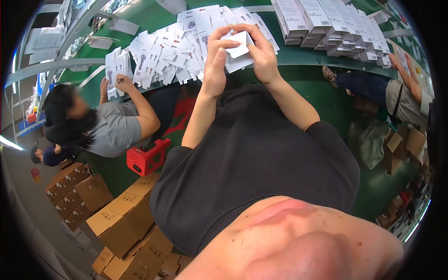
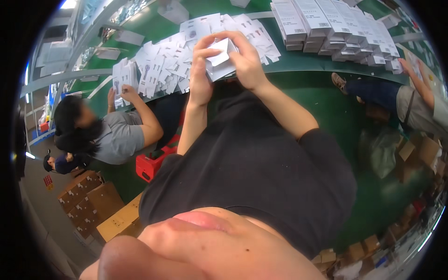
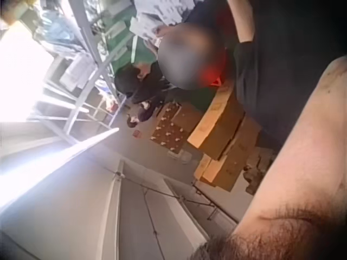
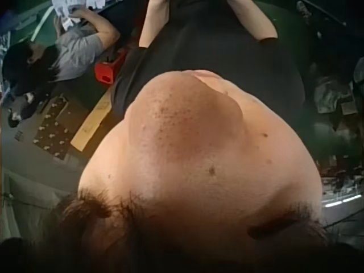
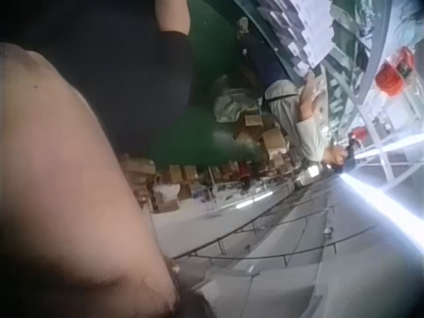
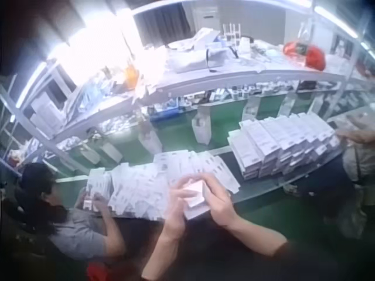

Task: Packing electronic components into small white boxes at a factory workbench.

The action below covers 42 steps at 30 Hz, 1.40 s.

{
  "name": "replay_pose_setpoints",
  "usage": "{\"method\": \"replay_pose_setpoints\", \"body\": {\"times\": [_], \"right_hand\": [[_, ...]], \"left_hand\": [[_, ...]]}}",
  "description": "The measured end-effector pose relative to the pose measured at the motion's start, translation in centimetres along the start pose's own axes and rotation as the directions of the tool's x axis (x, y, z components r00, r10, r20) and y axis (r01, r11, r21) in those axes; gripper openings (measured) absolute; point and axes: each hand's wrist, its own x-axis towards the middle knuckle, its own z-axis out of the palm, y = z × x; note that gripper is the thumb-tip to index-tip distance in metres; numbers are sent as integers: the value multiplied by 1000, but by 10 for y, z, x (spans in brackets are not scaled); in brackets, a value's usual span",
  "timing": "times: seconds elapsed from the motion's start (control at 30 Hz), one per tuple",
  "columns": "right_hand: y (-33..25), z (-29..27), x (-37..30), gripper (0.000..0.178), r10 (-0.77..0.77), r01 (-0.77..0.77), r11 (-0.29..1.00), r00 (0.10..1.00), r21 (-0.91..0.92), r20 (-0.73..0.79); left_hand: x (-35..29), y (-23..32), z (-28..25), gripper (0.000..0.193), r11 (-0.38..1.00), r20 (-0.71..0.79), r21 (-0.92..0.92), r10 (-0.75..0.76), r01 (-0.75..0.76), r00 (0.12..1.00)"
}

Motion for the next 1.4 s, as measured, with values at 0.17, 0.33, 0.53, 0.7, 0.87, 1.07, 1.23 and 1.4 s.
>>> {"method": "replay_pose_setpoints", "body": {"times": [0.17,0.33,0.53,0.7,0.87,1.07,1.23,1.4], "right_hand": [[-4,1,-7,50,52,-50,995,999,-85,14],[4,-7,-16,50,118,-119,987,993,-106,-18],[-11,-17,-28,48,92,-24,864,990,-504,111],[42,-38,-31,54,-4,61,494,998,-868,68],[164,-102,-41,59,30,38,-38,999,-999,37],[221,-130,-16,56,-21,44,-111,999,-993,46],[234,-153,1,51,-44,-40,-56,998,-998,-37],[232,-160,-9,47,-74,-76,-219,995,-973,-61]], "left_hand": [[-5,-8,-5,39,995,79,94,-22,15,997],[-13,-12,3,42,1000,53,20,-7,6,999],[-32,-57,-21,58,856,185,474,131,-205,974],[-33,-112,-50,69,694,73,704,140,-150,987],[-49,-163,-72,76,348,14,933,-297,94,955],[-76,-203,-83,83,182,-11,980,-359,82,933],[-83,-210,-81,78,220,10,974,-307,60,952],[-88,-209,-85,77,239,13,968,-343,73,939]]}}
